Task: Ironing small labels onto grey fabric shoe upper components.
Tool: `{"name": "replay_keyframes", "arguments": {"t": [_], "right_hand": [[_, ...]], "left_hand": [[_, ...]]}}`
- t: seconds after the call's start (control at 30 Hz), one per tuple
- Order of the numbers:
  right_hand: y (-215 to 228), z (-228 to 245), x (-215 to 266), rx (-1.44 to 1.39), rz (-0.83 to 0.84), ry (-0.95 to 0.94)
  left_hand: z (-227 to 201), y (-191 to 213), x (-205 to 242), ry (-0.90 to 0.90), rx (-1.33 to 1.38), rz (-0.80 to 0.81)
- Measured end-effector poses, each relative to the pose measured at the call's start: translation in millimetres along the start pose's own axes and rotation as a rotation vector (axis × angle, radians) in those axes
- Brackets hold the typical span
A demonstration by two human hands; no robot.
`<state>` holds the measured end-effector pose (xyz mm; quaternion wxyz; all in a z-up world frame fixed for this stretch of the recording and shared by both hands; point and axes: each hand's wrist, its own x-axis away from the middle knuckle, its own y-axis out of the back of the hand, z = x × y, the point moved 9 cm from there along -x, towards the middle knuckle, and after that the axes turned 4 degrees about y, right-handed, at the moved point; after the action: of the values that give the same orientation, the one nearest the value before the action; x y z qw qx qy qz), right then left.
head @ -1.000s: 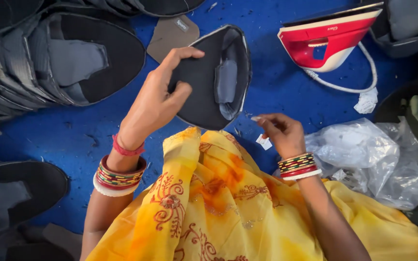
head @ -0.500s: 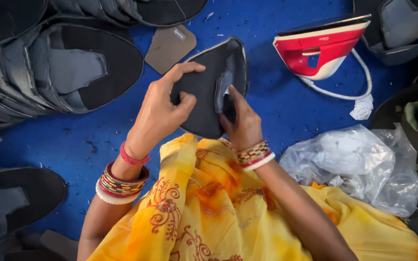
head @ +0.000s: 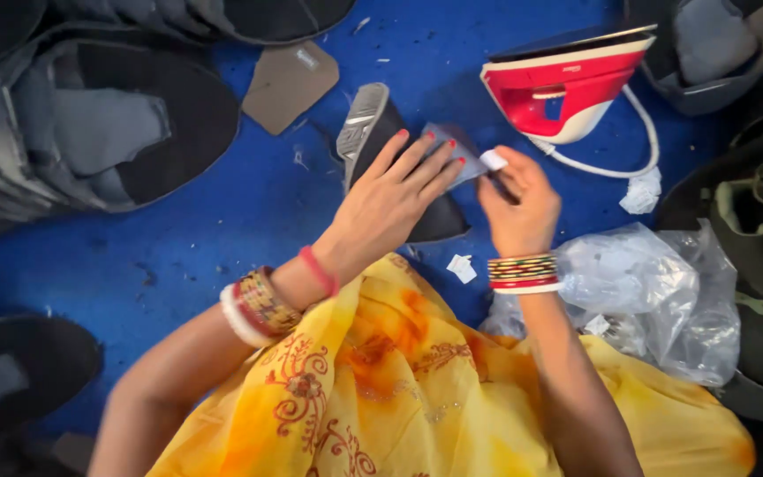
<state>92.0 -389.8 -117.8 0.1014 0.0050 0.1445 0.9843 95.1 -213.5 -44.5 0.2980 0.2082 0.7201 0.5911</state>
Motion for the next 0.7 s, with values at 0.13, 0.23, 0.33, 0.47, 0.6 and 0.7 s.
{"name": "replay_keyframes", "arguments": {"t": [0.13,0.23,0.33,0.47,0.6,0.7], "right_hand": [[29.2,-41.2,-2.4,-0.295,-0.062,-0.174],[28.0,-43.3,1.6,-0.337,-0.107,-0.317],[28.5,-66.1,-0.4,-0.321,-0.105,-0.41],[14.2,-90.2,-15.2,-0.305,-0.031,-0.435],[-8.1,-83.5,-32.3,-0.168,0.092,-0.366],[-17.5,-77.0,-38.5,-0.028,0.119,-0.273]], "left_hand": [[-8.3,-65.5,-17.5,0.019,0.063,0.001],[-5.7,-74.9,-15.9,0.057,0.043,0.018],[-2.1,-68.6,-8.5,0.079,0.061,-0.026],[-3.3,-59.4,-2.7,0.081,0.113,0.017],[-0.2,-54.8,-5.1,0.106,0.122,0.102],[2.1,-61.7,-8.3,0.134,0.128,0.129]]}}
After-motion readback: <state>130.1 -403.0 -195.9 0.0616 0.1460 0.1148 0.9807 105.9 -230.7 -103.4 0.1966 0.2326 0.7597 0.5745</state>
